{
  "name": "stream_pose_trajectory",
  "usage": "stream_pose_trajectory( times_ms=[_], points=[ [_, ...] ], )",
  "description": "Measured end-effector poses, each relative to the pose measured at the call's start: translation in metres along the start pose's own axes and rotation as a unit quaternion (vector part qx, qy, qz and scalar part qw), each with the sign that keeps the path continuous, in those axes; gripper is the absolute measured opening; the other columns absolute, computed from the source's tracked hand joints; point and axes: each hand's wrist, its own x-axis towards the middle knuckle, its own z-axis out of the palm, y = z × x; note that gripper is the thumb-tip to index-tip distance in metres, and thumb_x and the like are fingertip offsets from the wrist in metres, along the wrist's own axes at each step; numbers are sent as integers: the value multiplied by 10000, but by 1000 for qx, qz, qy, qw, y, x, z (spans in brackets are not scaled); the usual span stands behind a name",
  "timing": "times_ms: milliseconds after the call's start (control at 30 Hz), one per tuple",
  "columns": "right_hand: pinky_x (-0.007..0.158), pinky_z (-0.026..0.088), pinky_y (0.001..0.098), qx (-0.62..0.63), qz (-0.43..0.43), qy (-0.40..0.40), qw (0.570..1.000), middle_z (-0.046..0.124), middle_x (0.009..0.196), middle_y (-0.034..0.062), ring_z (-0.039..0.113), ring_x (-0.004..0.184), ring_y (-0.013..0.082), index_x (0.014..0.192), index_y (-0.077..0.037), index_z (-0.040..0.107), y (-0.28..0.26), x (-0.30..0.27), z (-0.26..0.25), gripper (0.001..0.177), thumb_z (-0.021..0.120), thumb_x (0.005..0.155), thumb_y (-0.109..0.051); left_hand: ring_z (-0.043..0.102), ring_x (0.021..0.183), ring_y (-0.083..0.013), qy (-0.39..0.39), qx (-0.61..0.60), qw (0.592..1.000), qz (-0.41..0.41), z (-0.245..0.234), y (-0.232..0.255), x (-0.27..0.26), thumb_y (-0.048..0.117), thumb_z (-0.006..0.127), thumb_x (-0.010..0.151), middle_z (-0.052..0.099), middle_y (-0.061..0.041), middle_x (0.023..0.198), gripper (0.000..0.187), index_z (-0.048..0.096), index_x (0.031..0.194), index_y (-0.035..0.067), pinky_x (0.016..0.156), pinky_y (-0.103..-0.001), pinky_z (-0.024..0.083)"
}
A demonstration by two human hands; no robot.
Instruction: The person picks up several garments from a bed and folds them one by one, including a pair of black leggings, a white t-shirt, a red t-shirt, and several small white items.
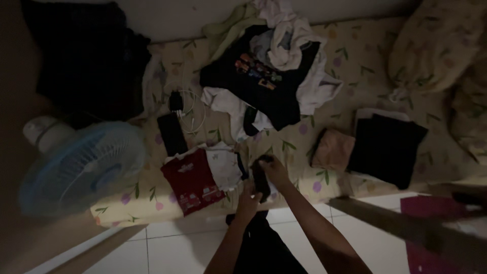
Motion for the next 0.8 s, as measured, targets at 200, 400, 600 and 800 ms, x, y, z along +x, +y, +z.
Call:
stream_pose_trajectory(
  times_ms=[200,400,600,800],
  points=[
    [851,567,407,-97,-120,-14,988,694,1152,149,703,1024,291,1357,16,517,53,96,40,535,610,1003,-374,482,1383,-383,184,186,961,85,-18,69,6,93,616,902,468,-218,1513,656,381,1514,50,1124,-447,441],
    [752,554,521,-419,-207,133,874,704,1012,200,687,862,393,1189,1,588,58,93,59,466,698,932,-372,272,1462,-464,150,303,928,157,4,57,39,-6,462,957,299,-272,1595,596,347,1541,-35,1185,-559,184],
    [883,527,466,-272,-170,19,947,673,1150,178,649,1010,348,1294,-10,587,-21,125,-14,408,638,995,-283,321,1446,-441,164,401,885,173,9,-1,77,18,541,970,338,-247,1584,513,472,1477,54,1203,-592,205],
    [1014,499,410,-232,-275,189,914,642,1288,156,610,1158,304,1399,-20,585,-127,241,-81,383,578,1058,-194,307,1457,-421,118,426,887,135,15,-2,84,-26,575,928,312,-242,1599,600,454,1502,103,1202,-571,195]
  ],
)
